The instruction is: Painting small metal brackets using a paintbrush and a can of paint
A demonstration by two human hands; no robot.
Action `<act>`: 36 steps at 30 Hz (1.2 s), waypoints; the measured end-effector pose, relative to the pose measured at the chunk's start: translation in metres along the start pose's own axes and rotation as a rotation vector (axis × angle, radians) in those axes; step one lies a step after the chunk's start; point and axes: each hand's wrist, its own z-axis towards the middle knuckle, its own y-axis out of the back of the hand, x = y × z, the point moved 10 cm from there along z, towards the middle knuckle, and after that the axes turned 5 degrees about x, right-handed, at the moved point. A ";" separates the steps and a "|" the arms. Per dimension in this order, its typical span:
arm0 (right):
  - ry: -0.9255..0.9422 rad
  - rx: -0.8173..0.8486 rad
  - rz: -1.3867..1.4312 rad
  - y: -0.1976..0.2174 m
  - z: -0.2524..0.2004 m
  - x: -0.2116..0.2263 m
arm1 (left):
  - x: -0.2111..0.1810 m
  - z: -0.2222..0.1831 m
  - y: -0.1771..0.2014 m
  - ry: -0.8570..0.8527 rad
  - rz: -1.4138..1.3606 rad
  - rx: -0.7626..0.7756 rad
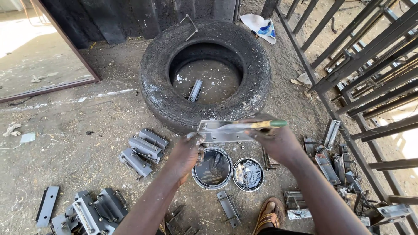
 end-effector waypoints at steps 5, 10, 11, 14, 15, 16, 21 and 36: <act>0.043 -0.160 -0.210 0.053 -0.006 -0.021 | -0.002 0.001 0.010 0.036 -0.067 0.014; 0.129 -0.196 0.008 0.049 -0.004 -0.020 | -0.012 -0.007 0.001 0.105 -0.145 0.014; 0.132 -0.141 0.099 0.034 -0.002 -0.009 | -0.012 -0.009 -0.002 0.110 -0.168 0.016; 0.100 -0.053 0.135 0.006 -0.008 0.010 | -0.007 -0.011 -0.009 0.131 -0.201 0.029; 0.065 -0.012 0.081 -0.003 -0.012 0.013 | -0.004 -0.011 -0.011 0.145 -0.216 0.034; 0.062 -0.018 0.080 0.004 -0.009 0.015 | -0.003 -0.010 -0.012 0.148 -0.214 0.040; -0.002 -0.244 -0.064 0.053 -0.014 0.002 | -0.002 -0.008 -0.006 0.140 -0.222 0.021; -0.005 -0.031 -0.091 -0.020 -0.011 0.046 | 0.009 0.001 -0.010 0.082 -0.126 -0.026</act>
